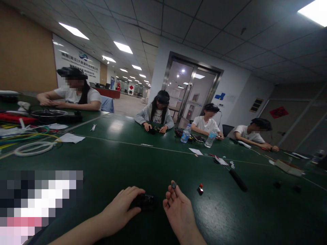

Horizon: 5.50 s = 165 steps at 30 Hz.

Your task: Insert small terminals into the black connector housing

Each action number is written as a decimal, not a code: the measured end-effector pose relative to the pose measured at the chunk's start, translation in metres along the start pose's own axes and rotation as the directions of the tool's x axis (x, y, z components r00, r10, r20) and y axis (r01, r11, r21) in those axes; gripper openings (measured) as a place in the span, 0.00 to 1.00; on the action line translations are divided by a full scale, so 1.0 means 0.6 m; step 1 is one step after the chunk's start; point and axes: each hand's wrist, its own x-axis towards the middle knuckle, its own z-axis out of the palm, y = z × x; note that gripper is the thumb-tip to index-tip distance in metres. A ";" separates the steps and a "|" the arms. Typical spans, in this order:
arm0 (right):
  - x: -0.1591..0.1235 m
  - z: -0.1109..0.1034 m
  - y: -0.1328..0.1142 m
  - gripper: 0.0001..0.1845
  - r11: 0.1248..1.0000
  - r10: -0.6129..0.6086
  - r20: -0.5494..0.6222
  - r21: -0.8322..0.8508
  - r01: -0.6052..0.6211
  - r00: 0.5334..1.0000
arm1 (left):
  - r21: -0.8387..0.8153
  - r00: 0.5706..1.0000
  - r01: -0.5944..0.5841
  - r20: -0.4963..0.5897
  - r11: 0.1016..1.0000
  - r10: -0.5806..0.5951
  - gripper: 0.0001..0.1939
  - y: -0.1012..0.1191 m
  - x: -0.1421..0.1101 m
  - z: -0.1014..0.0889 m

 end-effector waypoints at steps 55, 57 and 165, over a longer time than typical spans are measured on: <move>0.001 -0.004 0.004 0.10 0.997 0.069 0.021 0.024 -0.069 0.997 | 0.009 1.000 -0.003 0.005 1.000 0.003 0.23 0.001 -0.001 0.000; 0.001 -0.004 0.005 0.09 0.997 0.069 0.013 0.026 -0.069 0.998 | 0.001 1.000 0.004 0.018 1.000 -0.004 0.23 0.005 -0.002 -0.002; -0.023 0.008 0.032 0.13 0.093 -0.120 0.643 -0.751 0.653 0.757 | 0.017 0.999 -0.052 0.002 0.999 0.052 0.20 0.015 -0.006 -0.008</move>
